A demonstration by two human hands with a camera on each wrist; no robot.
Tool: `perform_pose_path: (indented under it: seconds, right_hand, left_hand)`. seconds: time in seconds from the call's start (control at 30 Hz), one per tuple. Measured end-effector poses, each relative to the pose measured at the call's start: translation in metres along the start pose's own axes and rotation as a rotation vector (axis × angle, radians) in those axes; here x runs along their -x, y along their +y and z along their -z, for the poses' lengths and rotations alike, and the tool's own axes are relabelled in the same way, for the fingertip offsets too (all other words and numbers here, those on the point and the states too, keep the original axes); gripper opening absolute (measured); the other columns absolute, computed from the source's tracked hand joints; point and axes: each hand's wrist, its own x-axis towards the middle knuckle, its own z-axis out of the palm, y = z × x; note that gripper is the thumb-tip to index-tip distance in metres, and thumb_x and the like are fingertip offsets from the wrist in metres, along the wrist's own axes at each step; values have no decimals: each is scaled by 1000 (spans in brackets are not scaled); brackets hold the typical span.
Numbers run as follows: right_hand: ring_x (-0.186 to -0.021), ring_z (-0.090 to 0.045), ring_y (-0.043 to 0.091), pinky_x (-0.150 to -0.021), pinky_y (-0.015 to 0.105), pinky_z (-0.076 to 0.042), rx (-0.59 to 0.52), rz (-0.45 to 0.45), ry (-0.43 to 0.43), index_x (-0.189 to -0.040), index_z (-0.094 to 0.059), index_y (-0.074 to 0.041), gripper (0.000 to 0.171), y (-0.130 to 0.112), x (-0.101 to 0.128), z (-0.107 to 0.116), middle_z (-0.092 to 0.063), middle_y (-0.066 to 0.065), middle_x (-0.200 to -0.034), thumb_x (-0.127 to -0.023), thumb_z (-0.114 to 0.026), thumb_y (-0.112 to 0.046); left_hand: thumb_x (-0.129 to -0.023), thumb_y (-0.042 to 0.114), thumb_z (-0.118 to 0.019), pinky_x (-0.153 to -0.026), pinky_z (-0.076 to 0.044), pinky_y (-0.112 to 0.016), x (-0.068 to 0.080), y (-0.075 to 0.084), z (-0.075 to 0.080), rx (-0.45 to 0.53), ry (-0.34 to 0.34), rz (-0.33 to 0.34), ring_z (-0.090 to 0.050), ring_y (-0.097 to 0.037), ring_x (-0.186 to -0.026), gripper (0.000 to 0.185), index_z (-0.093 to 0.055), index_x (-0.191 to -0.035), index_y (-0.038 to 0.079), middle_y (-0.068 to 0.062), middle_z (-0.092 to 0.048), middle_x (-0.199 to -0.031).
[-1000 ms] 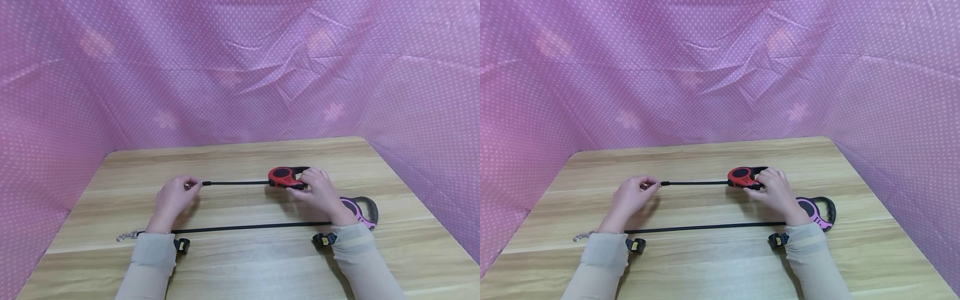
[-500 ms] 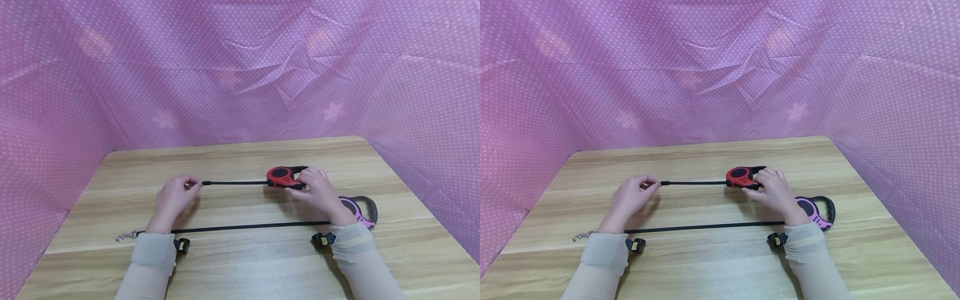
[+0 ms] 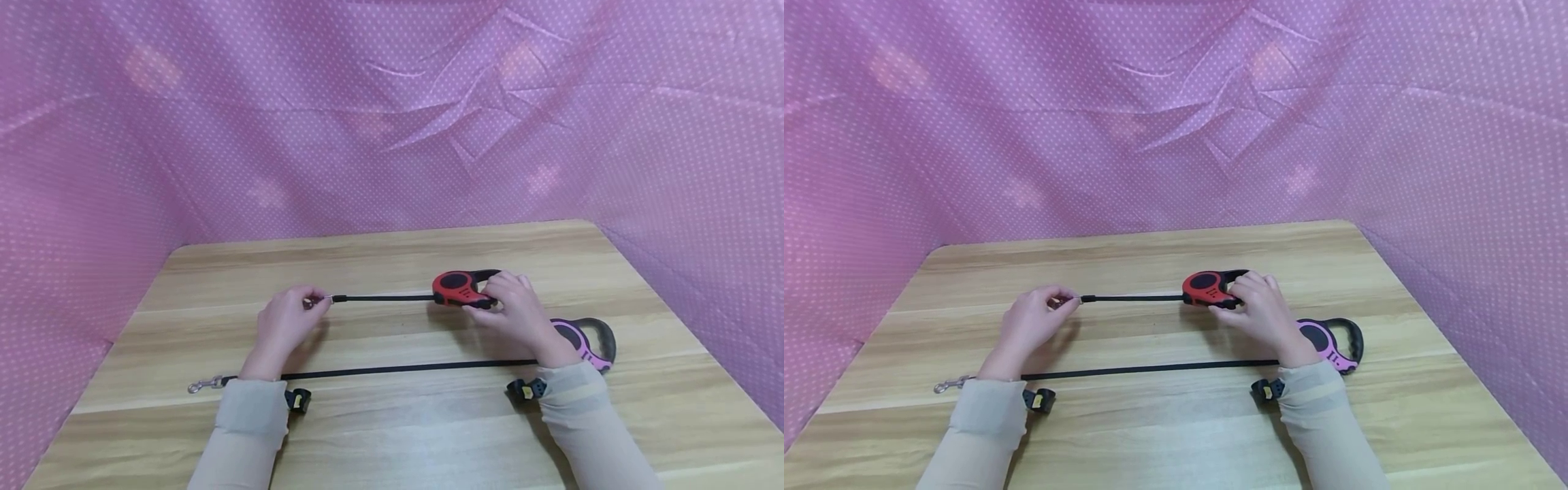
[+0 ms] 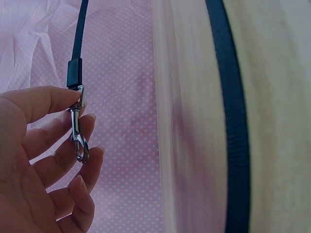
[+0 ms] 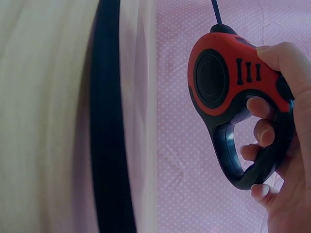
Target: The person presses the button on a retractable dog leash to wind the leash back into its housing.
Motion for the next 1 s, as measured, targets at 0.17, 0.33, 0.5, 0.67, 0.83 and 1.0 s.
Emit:
perform_pose_path:
  seconds: [0.17, 0.33, 0.5, 0.67, 0.83, 1.0]
  right_hand:
    - [-86, -53, 17, -80, 37, -32, -10, -5, -22, -76, -65, -13, 28, -3, -2, 0, -64, -2, -77, -76, -84, -34]
    - [-87, -53, 18, -82, 38, -32, -13, -10, -31, -75, -65, -13, 28, -5, -2, 0, -65, -2, -78, -75, -85, -33]
    - [-86, -53, 17, -81, 37, -33, -17, -8, -34, -76, -66, -13, 27, -6, -2, 0, -65, -2, -78, -75, -85, -32]
    - [-85, -52, 17, -79, 36, -31, -16, -4, -38, -75, -65, -14, 28, -6, -1, -1, -64, -3, -77, -75, -85, -33]
    - [-84, -51, 16, -77, 35, -31, -10, 0, -42, -75, -65, -14, 28, -7, -1, -1, -64, -3, -78, -75, -85, -33]
    - [-84, -51, 15, -77, 35, -31, -9, 5, -39, -75, -65, -14, 28, -7, 0, -2, -63, -3, -77, -75, -85, -33]
  left_hand:
    - [-95, 46, -57, -78, -50, -46, 0, 1, 0, -5, 3, -7, -66, -26, -100, 35, -72, -113, 20, -4, -72, -113]
    - [-95, 46, -57, -79, -51, -47, 1, 2, 0, -9, 0, -14, -66, -27, -100, 35, -72, -113, 20, -5, -72, -114]
    - [-95, 46, -57, -81, -51, -48, 2, 5, -2, -10, -6, -23, -66, -26, -101, 34, -72, -112, 20, -5, -72, -114]
    - [-96, 45, -57, -81, -51, -47, 2, 6, -4, -9, -9, -30, -66, -26, -101, 34, -72, -112, 20, -5, -72, -113]
    - [-96, 43, -58, -80, -51, -46, 3, 9, -4, -10, -8, -31, -66, -26, -99, 32, -72, -111, 19, -5, -72, -112]
    - [-95, 43, -59, -78, -51, -45, 3, 10, -5, -11, -10, -30, -66, -24, -97, 31, -73, -110, 20, -4, -72, -111]
